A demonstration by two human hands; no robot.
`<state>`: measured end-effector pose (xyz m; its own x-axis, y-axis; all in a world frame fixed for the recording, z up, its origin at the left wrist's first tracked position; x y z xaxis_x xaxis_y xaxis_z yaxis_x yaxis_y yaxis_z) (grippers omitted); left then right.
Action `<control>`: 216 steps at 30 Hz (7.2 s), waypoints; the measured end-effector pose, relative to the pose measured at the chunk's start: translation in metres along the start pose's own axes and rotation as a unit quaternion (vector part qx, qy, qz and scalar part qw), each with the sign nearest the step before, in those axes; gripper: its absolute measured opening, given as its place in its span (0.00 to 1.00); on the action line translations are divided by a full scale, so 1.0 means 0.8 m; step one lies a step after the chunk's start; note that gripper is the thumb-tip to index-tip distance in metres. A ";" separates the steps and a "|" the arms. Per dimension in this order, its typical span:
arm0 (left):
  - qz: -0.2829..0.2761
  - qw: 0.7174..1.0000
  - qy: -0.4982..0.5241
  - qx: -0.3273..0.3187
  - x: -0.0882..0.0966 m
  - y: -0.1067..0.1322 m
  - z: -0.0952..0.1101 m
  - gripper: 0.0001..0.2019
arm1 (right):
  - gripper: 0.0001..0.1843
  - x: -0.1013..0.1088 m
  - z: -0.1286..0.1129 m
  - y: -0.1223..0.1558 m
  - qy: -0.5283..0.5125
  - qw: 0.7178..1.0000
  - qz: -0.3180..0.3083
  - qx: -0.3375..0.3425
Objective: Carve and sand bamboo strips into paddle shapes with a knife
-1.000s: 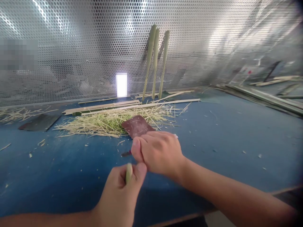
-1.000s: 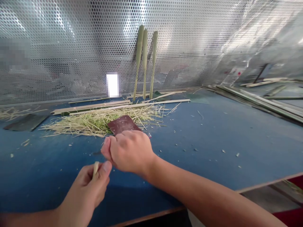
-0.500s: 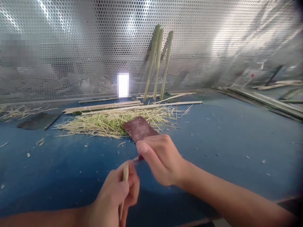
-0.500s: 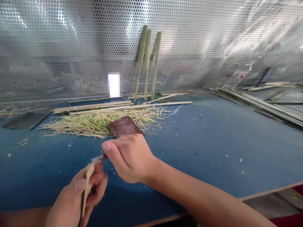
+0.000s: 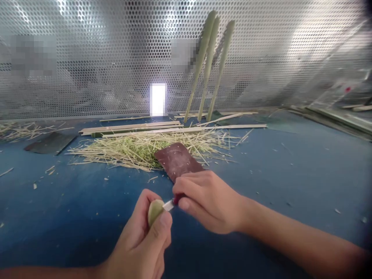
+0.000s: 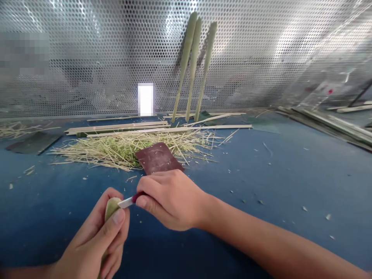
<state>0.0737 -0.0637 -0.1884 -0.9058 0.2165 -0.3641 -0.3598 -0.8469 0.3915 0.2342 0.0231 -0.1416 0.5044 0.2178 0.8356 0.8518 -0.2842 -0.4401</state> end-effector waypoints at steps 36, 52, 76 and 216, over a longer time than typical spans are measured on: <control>0.092 0.984 -0.152 0.000 -0.012 -0.009 0.008 0.27 | 0.16 -0.014 -0.021 0.015 0.120 0.992 -0.020 -0.011; 0.099 0.974 -0.201 0.026 -0.014 0.000 0.002 0.33 | 0.21 0.000 -0.019 0.014 0.121 0.992 0.006 -0.045; 0.175 0.956 -0.233 0.024 -0.006 -0.002 -0.003 0.34 | 0.17 -0.007 -0.036 0.013 0.171 0.979 -0.068 -0.091; -0.095 0.944 -0.316 -0.005 -0.002 -0.014 0.007 0.20 | 0.14 0.006 0.061 0.020 -0.262 0.893 0.117 -0.346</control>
<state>0.0774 -0.0519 -0.1872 -0.7788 0.6089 0.1508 -0.5300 -0.7673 0.3609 0.2570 0.0653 -0.1609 0.8084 0.4327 0.3991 0.5147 -0.8485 -0.1227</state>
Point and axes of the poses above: each hand's wrist, its own y-axis away from the middle knuckle, its own x-axis out of the back of the hand, z = x × y, the point moved 2 cm from there along -y, towards the middle knuckle, and after that the axes turned 6 degrees about x, right-handed, at the moved point
